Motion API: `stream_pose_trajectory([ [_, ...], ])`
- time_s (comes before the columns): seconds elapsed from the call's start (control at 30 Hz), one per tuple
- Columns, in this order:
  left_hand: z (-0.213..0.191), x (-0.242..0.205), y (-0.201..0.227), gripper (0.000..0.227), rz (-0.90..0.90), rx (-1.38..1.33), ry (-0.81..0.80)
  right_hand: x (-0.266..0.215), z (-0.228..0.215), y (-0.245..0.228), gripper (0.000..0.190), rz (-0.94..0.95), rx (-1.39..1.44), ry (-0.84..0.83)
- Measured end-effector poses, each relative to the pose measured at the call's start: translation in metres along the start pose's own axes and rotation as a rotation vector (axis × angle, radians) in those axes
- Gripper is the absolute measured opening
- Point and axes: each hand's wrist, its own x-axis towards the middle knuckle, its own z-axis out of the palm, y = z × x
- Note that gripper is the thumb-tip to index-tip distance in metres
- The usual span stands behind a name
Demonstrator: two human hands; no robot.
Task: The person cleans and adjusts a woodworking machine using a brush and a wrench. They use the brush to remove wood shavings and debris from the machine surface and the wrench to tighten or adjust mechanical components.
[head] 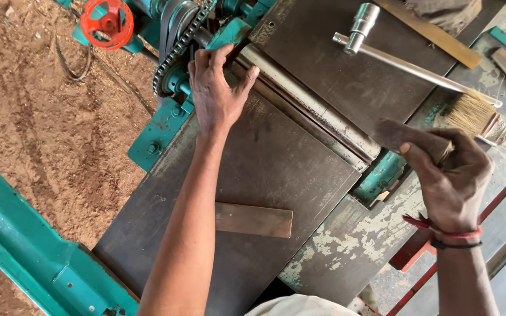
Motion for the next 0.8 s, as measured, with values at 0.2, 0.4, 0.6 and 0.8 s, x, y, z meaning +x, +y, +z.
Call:
stream_pose_trajectory([
  [0.2,0.001,0.002,0.001,0.047,-0.092,-0.053,-0.026,0.018,0.018,0.005,0.032,0.151,0.262,-0.032],
  [0.4,0.009,0.002,-0.004,0.053,-0.165,-0.027,-0.026,0.035,0.048,-0.004,0.042,0.021,0.05,-0.255],
  [0.6,0.007,0.007,-0.006,0.06,-0.261,-0.003,-0.054,0.033,0.07,-0.002,0.029,-0.222,-0.511,-0.214],
  [0.8,0.007,0.01,0.0,0.059,-0.274,0.055,-0.028,0.034,0.083,-0.018,0.036,-0.395,-0.594,-0.227],
])
